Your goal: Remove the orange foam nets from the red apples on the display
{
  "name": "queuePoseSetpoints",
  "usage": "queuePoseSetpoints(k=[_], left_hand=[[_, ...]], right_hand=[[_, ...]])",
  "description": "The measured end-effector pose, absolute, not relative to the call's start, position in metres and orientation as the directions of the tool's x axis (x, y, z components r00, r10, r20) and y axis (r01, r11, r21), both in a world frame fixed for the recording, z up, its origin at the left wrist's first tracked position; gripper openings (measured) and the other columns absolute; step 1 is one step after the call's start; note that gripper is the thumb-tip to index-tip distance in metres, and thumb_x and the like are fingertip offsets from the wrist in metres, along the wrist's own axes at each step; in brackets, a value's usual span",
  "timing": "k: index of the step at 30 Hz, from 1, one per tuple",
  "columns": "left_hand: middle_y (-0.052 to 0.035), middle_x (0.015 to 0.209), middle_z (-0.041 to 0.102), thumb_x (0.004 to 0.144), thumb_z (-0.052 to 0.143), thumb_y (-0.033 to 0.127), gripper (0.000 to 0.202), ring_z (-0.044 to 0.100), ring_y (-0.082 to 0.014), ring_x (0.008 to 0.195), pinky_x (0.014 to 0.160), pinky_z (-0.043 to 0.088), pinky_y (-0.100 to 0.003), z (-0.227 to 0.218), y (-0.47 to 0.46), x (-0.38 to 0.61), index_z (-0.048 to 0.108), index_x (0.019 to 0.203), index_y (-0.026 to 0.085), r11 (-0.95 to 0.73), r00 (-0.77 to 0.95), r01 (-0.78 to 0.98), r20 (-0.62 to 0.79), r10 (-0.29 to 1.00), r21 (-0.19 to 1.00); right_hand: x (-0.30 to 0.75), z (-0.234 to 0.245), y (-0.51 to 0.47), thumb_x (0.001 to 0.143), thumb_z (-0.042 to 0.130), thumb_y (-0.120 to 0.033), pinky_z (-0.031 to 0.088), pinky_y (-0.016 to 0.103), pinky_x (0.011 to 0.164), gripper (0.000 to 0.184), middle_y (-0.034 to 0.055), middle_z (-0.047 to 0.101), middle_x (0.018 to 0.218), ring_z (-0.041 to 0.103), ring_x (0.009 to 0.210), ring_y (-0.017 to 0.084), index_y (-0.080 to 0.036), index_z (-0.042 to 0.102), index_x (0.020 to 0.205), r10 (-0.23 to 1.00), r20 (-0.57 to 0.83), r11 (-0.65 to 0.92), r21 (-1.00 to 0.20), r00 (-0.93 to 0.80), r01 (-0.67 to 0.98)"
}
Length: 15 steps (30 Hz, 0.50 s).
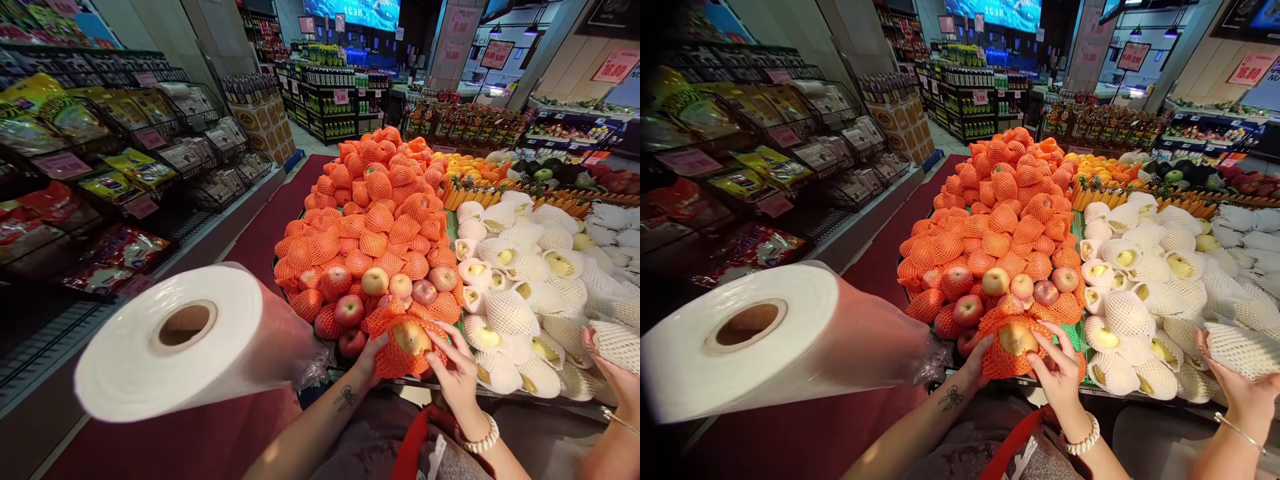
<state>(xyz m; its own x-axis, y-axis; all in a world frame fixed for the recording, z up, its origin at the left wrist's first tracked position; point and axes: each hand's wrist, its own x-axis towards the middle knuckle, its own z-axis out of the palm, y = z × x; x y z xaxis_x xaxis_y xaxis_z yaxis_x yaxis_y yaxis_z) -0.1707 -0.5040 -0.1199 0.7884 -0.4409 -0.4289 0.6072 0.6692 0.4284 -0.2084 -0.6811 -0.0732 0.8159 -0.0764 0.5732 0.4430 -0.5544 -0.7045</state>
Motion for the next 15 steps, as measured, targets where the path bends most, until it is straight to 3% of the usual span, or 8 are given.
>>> queuePoseSetpoints(k=[3, 6, 8, 11, 13, 15], left_hand=[[-0.0085, 0.101, 0.078, 0.05, 0.097, 0.055, 0.063, 0.073, -0.034, 0.108, 0.101, 0.058, -0.043, -0.115, -0.502, -0.171, 0.074, 0.095, 0.017, 0.719, 0.863, 0.494, -0.375, -0.338, 0.489], [-0.0079, 0.106, 0.077, 0.054, 0.096, 0.055, 0.068, 0.073, -0.0327, 0.111, 0.101, 0.058, -0.045, -0.114, -0.501, -0.171, 0.071, 0.106, 0.018, 0.707, 0.933, 0.325, -0.335, -0.132, 0.627], [-0.0113, 0.112, 0.076, 0.062, 0.092, 0.056, 0.071, 0.073, -0.0319, 0.108, 0.1, 0.059, -0.046, -0.116, -0.5, -0.172, 0.068, 0.115, 0.017, 0.592, 0.963, 0.182, -0.264, 0.055, 0.785], [-0.0152, 0.121, 0.072, 0.086, 0.078, 0.047, 0.056, 0.072, -0.0285, 0.113, 0.102, 0.059, -0.046, -0.12, -0.496, -0.171, 0.063, 0.131, 0.017, 0.2, 0.975, -0.125, 0.083, 0.204, 0.972], [-0.0142, 0.126, 0.069, 0.095, 0.071, 0.038, 0.049, 0.07, -0.0259, 0.116, 0.102, 0.06, -0.044, -0.12, -0.491, -0.169, 0.06, 0.14, 0.022, -0.043, 0.91, -0.381, 0.383, 0.161, 0.924], [-0.0135, 0.126, 0.066, 0.096, 0.069, 0.041, 0.052, 0.07, -0.0259, 0.114, 0.096, 0.063, -0.042, -0.118, -0.486, -0.167, 0.059, 0.145, 0.027, -0.174, 0.784, -0.601, 0.618, 0.061, 0.78]], right_hand=[[-0.212, -0.066, -0.683, 0.08, 0.086, -0.035, 0.064, 0.04, 0.086, 0.042, 0.0125, 0.07, 0.128, 0.073, 0.108, 0.03, -0.03, 0.08, 0.121, -0.066, 0.504, -0.579, -0.722, 0.861, 0.378], [-0.213, -0.06, -0.68, 0.078, 0.087, -0.037, 0.064, 0.031, 0.068, 0.051, 0.0147, 0.063, 0.14, 0.072, 0.073, 0.016, -0.026, 0.076, 0.127, -0.048, 0.279, -0.495, -0.84, 0.959, 0.22], [-0.21, -0.061, -0.675, 0.077, 0.087, -0.037, 0.06, 0.026, 0.06, 0.054, 0.0154, 0.061, 0.142, 0.066, 0.063, 0.009, -0.024, 0.074, 0.127, -0.08, 0.143, -0.378, -0.92, 0.987, 0.102], [-0.199, -0.072, -0.665, 0.067, 0.093, -0.037, 0.061, 0.026, 0.069, 0.055, 0.0088, 0.073, 0.114, 0.07, 0.08, 0.016, -0.022, 0.073, 0.116, -0.157, 0.03, -0.072, -0.997, 0.987, 0.018], [-0.192, -0.083, -0.658, 0.063, 0.094, -0.035, 0.062, 0.03, 0.075, 0.059, 0.0031, 0.073, 0.095, 0.07, 0.081, 0.017, -0.024, 0.069, 0.114, -0.081, -0.077, 0.153, -0.986, 0.994, -0.064], [-0.189, -0.093, -0.652, 0.059, 0.094, -0.029, 0.062, 0.034, 0.08, 0.062, 0.0022, 0.074, 0.096, 0.07, 0.082, 0.018, -0.025, 0.067, 0.115, 0.026, -0.181, 0.243, -0.953, 0.983, -0.182]])
